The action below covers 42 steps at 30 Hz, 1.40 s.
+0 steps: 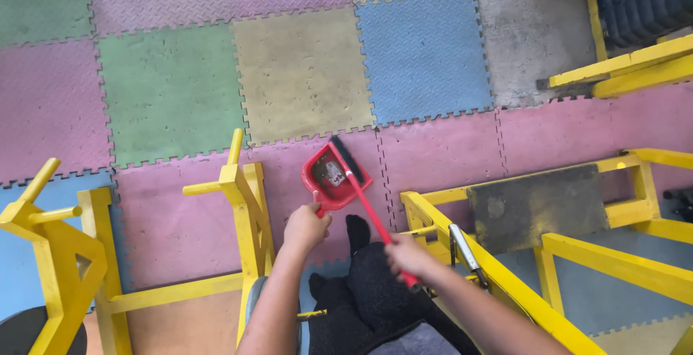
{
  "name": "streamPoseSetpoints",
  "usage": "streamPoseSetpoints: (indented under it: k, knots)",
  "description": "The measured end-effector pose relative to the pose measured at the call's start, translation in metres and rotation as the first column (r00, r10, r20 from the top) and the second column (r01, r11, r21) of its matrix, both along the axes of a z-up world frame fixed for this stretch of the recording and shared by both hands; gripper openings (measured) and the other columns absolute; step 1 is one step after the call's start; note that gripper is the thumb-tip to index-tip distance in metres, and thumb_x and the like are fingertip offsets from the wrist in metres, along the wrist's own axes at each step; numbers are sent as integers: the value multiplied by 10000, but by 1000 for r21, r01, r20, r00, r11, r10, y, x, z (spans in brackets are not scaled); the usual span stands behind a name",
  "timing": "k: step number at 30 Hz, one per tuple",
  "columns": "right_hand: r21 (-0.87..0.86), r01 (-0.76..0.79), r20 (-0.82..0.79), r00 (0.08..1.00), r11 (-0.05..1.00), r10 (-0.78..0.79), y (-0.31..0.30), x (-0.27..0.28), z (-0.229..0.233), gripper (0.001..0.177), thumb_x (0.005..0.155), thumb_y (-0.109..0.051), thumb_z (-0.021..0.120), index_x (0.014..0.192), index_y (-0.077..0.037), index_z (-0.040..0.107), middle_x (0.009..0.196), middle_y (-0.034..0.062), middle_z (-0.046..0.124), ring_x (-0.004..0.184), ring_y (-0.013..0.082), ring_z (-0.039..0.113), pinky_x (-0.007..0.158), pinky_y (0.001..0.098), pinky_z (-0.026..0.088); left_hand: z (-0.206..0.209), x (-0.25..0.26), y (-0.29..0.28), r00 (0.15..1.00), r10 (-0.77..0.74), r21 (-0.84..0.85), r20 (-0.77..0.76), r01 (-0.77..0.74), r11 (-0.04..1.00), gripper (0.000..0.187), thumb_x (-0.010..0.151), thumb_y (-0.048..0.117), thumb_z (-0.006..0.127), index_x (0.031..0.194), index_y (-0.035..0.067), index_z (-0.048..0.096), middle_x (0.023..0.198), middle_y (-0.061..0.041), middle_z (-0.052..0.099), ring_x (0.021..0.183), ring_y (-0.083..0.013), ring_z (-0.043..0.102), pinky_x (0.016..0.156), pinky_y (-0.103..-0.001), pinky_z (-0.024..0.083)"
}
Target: Sweeping the gym floor using a brush and a dustpan.
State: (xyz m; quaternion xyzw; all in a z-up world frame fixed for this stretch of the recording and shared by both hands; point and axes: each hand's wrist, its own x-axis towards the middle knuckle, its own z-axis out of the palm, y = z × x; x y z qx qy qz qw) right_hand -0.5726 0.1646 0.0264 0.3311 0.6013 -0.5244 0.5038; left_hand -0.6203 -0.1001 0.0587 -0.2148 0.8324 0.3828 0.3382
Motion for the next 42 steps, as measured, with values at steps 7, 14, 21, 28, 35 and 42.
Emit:
streamPoseSetpoints:
  k: [7, 14, 21, 28, 35, 42]
  knots:
    - [-60, 230, 24, 973, 971, -229, 134, -63, 37, 401, 922, -64, 570, 1323, -72, 583, 726, 23, 543, 461, 72, 419, 374, 256, 319, 16, -2, -1, 997, 37, 28, -71, -35, 999, 441, 825, 208, 663, 1234, 53, 713, 628, -146, 728, 581, -227, 754, 671, -374, 608]
    - [250, 253, -151, 964, 935, -221, 222, -105, 20, 432, 941, -86, 573, 1370, -141, 555, 733, 23, 568, 512, 92, 471, 428, 285, 392, 32, -43, 38, 999, 31, 42, -38, -29, 999, 429, 836, 206, 639, 1229, 56, 723, 644, -164, 725, 590, -246, 757, 679, -393, 618]
    - [255, 399, -194, 914, 881, -358, 299, -127, -108, 123, 973, -119, 571, 882, -36, 576, 693, 56, 565, 513, 155, 515, 414, 333, 397, 13, -85, 100, 970, -196, -74, -146, 187, 980, 390, 827, 261, 650, 1167, 108, 764, 828, -197, 761, 857, -344, 756, 847, -461, 575]
    - [368, 24, -242, 968, 930, 70, 159, -61, -124, 187, 866, -104, 617, 909, 53, 708, 715, 158, 703, 580, 261, 691, 492, 431, 543, -14, -104, 164, 964, -223, -102, -142, 210, 972, 333, 836, 269, 647, 1107, 100, 745, 1032, -239, 731, 1015, -405, 696, 912, -509, 542]
    - [138, 40, -146, 989, 990, -20, 109, -33, -25, 367, 929, -105, 573, 1290, -35, 580, 689, 83, 600, 534, 174, 566, 476, 325, 462, -19, -118, 171, 964, -244, -96, -103, 234, 967, 293, 855, 262, 653, 999, 33, 765, 944, -255, 744, 934, -392, 722, 883, -485, 565]
    - [123, 381, -107, 923, 916, -370, 221, -61, 30, 476, 913, -99, 636, 1387, -133, 612, 703, 33, 593, 494, 105, 475, 401, 270, 369, -20, -136, 166, 982, -58, 293, 177, 4, 956, 266, 952, 148, 544, 1155, 27, 666, 744, -208, 743, 565, -265, 729, 508, -385, 583]
